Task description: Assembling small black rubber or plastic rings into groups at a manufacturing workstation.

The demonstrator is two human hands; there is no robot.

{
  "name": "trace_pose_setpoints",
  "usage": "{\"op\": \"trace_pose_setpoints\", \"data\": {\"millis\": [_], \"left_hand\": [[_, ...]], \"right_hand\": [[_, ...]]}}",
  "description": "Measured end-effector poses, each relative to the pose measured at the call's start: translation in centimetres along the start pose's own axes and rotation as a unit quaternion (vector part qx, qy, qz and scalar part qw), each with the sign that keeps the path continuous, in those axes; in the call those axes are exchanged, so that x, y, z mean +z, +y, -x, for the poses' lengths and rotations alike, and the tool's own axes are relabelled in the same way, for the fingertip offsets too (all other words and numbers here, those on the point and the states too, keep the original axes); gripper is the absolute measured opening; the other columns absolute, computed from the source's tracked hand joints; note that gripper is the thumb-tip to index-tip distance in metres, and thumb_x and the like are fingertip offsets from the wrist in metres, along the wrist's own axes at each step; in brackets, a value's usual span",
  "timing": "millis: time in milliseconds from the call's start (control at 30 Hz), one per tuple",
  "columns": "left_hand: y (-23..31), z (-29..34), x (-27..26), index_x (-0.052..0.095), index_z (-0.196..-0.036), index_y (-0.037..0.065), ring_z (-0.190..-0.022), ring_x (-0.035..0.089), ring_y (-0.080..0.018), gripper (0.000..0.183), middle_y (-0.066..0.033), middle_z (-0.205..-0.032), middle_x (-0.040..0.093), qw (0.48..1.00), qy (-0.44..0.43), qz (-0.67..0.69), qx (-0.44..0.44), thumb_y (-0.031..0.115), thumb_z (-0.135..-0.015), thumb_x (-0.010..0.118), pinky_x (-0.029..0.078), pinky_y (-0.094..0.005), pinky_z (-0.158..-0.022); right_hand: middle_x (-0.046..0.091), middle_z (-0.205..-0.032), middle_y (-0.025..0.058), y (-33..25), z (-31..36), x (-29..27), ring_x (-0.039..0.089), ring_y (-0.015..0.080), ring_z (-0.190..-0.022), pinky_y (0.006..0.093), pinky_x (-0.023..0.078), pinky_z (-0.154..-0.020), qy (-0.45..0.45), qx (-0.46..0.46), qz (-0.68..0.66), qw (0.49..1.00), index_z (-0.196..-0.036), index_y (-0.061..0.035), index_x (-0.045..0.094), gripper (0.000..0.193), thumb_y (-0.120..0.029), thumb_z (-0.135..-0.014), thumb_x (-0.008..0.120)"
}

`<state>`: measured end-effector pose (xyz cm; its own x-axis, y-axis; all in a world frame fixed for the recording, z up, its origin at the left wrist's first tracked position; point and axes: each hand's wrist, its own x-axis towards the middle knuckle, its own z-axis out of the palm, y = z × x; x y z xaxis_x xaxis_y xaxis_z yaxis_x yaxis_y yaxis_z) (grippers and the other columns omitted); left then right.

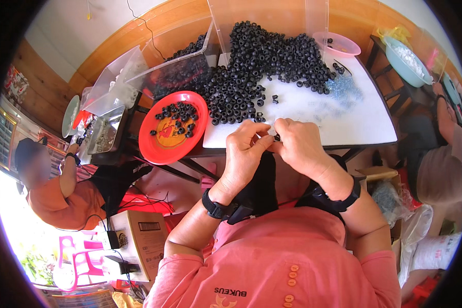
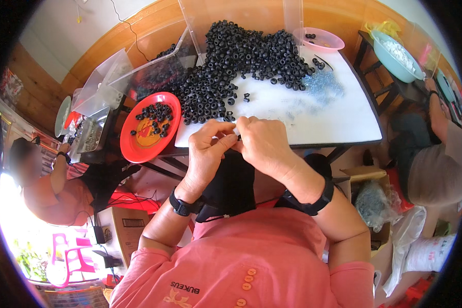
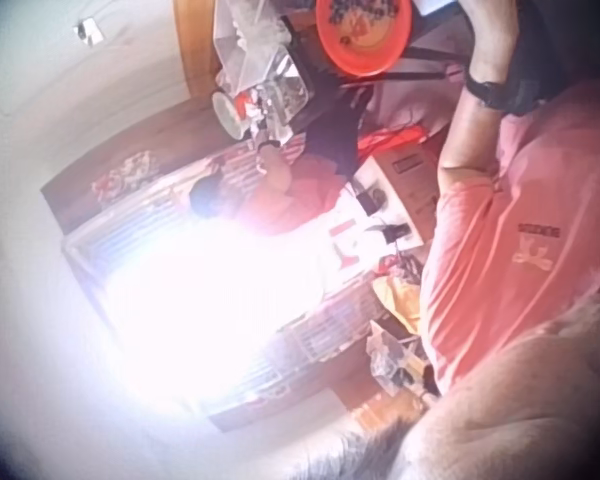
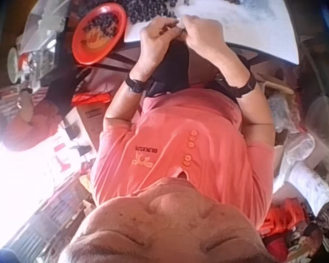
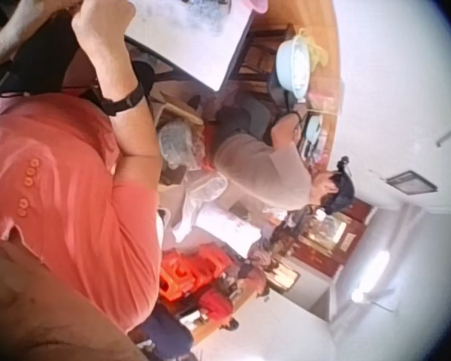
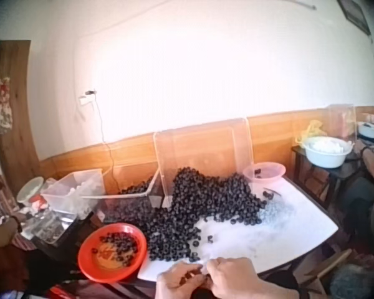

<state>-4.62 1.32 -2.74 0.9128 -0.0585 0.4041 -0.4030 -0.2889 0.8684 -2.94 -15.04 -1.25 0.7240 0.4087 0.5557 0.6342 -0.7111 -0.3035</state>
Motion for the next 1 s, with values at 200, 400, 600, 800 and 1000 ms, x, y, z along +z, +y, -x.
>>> {"op": "trace_pose_setpoints", "data": {"millis": [200, 400, 600, 800, 1000], "left_hand": [[0.0, -0.2, 0.4, 0.067, -0.092, 0.002, -0.094, 0.052, -0.0322, 0.022, -0.0091, -0.096, 0.062, 0.971, -0.075, -0.145, 0.173, -0.005, -0.072, 0.071, 0.046, -0.039, -0.082], [-0.5, -0.9, 0.3, 0.067, -0.098, 0.001, -0.095, 0.051, -0.0293, 0.023, -0.0088, -0.101, 0.062, 0.959, -0.114, -0.177, 0.188, -0.003, -0.076, 0.071, 0.046, -0.0375, -0.084], [-1.3, -1.6, 0.7, 0.069, -0.095, 0.004, -0.088, 0.054, -0.0282, 0.022, -0.0064, -0.091, 0.062, 0.952, -0.087, -0.188, 0.227, 0.002, -0.074, 0.074, 0.047, -0.038, -0.078], [-1.9, -1.6, 1.8, 0.069, -0.092, 0.003, -0.084, 0.053, -0.0277, 0.018, -0.0072, -0.087, 0.063, 0.965, -0.033, -0.189, 0.18, -0.001, -0.075, 0.072, 0.047, -0.0361, -0.074], [-2.2, -2.0, 2.1, 0.068, -0.092, 0.003, -0.082, 0.053, -0.0293, 0.016, -0.0086, -0.084, 0.06, 0.958, -0.021, -0.196, 0.207, -0.002, -0.076, 0.071, 0.047, -0.0372, -0.072]], "right_hand": [[0.068, -0.074, 0.0184, 0.5, -1.3, -0.1, 0.069, 0.0332, -0.071, 0.0441, 0.052, -0.061, -0.14, 0.039, 0.081, 0.986, -0.077, -0.0031, 0.068, 0.01, -0.012, -0.073, 0.064], [0.068, -0.077, 0.0189, 1.4, -2.1, -0.8, 0.068, 0.0363, -0.076, 0.0461, 0.053, -0.068, -0.151, 0.1, 0.025, 0.983, -0.074, -0.0044, 0.071, 0.01, -0.011, -0.07, 0.064], [0.068, -0.078, 0.0185, 3.2, -1.9, -0.8, 0.067, 0.0379, -0.081, 0.047, 0.052, -0.071, -0.166, 0.167, -0.128, 0.963, -0.075, -0.0033, 0.07, 0.009, -0.008, -0.07, 0.065], [0.067, -0.074, 0.0186, 2.5, -0.9, -0.9, 0.066, 0.0389, -0.077, 0.0479, 0.051, -0.068, -0.096, 0.155, -0.113, 0.977, -0.077, -0.0026, 0.067, 0.009, -0.01, -0.073, 0.065], [0.065, -0.072, 0.0178, 3.1, -1.0, -0.4, 0.065, 0.0386, -0.072, 0.0494, 0.049, -0.065, -0.077, 0.124, -0.024, 0.989, -0.072, -0.0047, 0.063, 0.01, -0.013, -0.077, 0.062]]}}
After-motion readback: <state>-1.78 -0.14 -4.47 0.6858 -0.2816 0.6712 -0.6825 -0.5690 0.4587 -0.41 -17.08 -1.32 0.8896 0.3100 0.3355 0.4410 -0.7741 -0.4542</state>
